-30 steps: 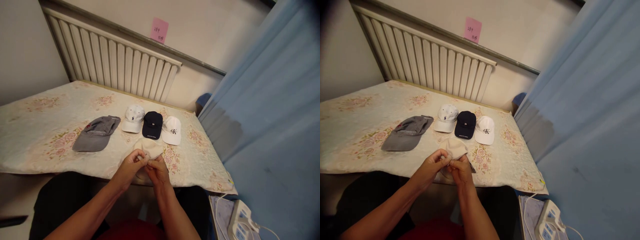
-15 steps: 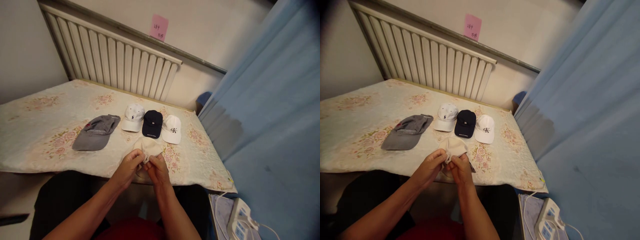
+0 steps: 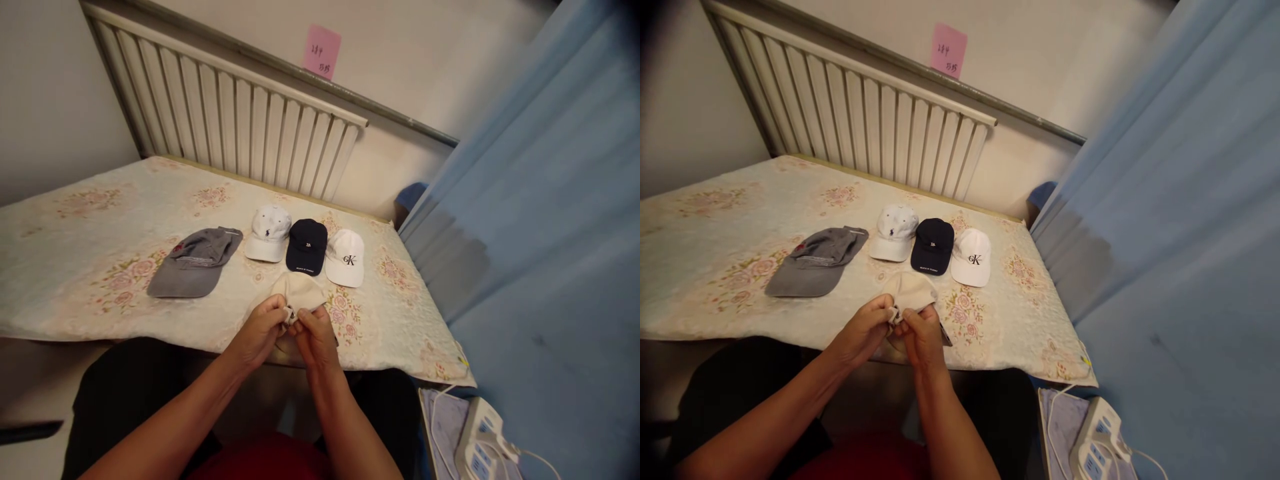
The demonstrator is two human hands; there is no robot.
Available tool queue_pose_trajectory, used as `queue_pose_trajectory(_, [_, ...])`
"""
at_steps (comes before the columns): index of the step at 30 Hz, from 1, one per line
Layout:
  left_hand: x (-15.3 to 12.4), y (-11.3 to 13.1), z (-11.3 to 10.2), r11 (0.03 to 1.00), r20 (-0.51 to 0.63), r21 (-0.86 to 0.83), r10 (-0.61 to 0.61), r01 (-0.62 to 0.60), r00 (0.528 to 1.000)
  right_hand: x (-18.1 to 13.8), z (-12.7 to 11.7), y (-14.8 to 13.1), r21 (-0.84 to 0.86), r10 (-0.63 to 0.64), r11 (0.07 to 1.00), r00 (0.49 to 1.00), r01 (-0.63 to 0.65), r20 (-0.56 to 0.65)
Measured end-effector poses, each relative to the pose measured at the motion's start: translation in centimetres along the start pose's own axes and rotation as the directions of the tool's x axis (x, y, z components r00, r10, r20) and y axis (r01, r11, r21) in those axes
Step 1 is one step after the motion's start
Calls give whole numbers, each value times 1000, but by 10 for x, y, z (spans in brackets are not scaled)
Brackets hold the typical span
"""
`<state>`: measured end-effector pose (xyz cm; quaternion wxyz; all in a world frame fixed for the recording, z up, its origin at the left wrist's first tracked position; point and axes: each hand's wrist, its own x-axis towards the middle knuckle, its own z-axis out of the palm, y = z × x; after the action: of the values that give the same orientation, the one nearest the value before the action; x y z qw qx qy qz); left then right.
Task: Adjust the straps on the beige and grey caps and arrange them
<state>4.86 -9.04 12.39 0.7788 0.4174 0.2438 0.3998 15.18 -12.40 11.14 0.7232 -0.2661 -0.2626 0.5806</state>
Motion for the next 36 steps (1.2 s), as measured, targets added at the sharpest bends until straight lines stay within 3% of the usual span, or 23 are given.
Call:
queue_pose_trajectory(27, [3,-1,-3,972,-157,232,-4,41,988,2,-3,8,-50,30,998,997,-34,-67])
queue_pose_trajectory(36, [-1,-6,1,974,-187,227,71,-27,980,1,-1,9,-63,24,998,998,-28,-62])
